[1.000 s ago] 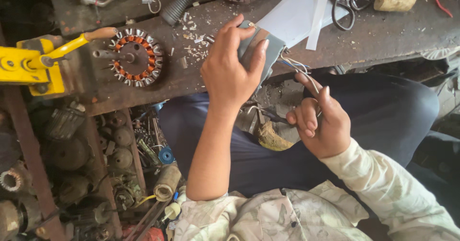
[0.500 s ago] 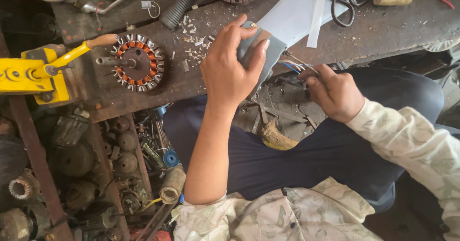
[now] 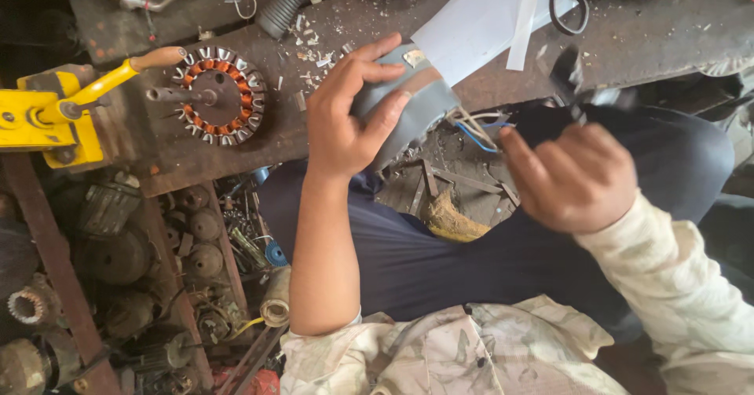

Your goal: The person sits on the floor and works on a small electric motor, using pliers to strip and adjust wires. They manipulate the motor housing and internal components, occasionally picking up tools and parts from the cluttered workbench.

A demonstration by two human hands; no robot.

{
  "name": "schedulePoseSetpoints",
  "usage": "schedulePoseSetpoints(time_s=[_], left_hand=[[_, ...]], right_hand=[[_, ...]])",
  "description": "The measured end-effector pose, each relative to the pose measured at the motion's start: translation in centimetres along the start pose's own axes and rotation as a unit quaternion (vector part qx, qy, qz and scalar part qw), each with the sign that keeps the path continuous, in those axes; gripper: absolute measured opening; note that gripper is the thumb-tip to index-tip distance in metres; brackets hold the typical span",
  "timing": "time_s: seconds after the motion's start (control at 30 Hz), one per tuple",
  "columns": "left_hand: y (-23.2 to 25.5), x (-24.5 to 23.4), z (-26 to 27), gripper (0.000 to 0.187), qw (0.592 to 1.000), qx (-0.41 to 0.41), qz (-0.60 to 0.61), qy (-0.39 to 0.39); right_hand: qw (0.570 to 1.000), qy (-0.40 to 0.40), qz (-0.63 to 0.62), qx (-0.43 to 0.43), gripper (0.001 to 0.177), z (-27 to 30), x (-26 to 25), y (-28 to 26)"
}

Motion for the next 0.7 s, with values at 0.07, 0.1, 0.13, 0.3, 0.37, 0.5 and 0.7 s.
schedulePoseSetpoints(time_s=[0.07,0.1,0.13,0.3,0.37,0.5,0.7], left_hand=[[0.2,0.3,-0.2,0.021,1.0,-0.008,-0.027,0.011],[0.4,0.3,-0.3,0.02,0.999,-0.01,-0.04,0.017],[0.4,0.3,-0.4,0.02,0.999,-0.011,-0.038,0.027],[0.1,0.1,-0.9,0.019,0.995,-0.022,-0.061,0.069],[0.3,0.3,-1.0,0.02,0.995,-0.018,-0.072,0.071],[1.0,1.2,-1.0,0.019,0.987,-0.018,-0.118,0.104],[1.1,2.1,-1.9,0.021,0.98,-0.065,-0.14,0.126]], right_hand=[[0.995,0.057,0.077,0.03,0.018,-0.9,-2.2,0.9],[0.989,0.089,0.104,0.051,0.016,-1.1,-3.2,1.4],[0.982,0.11,0.122,0.089,0.028,-1.2,-3.7,2.2],[0.858,0.159,-0.387,0.296,0.074,-0.2,-0.5,7.5],[0.691,0.151,-0.618,0.343,0.093,0.0,2.3,7.9],[0.66,0.232,-0.652,0.292,0.068,0.7,-0.5,7.6],[0.971,0.02,-0.235,-0.025,0.024,-0.1,-0.9,-2.7]])
Point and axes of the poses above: each hand's wrist, its own z-axis away from the middle knuckle, its own x-axis out of the palm, y = z × x, the point moved 8 cm from there along -z, towards the middle knuckle, and after that the axes turned 7 degrees about -y, right-handed, at the moved point
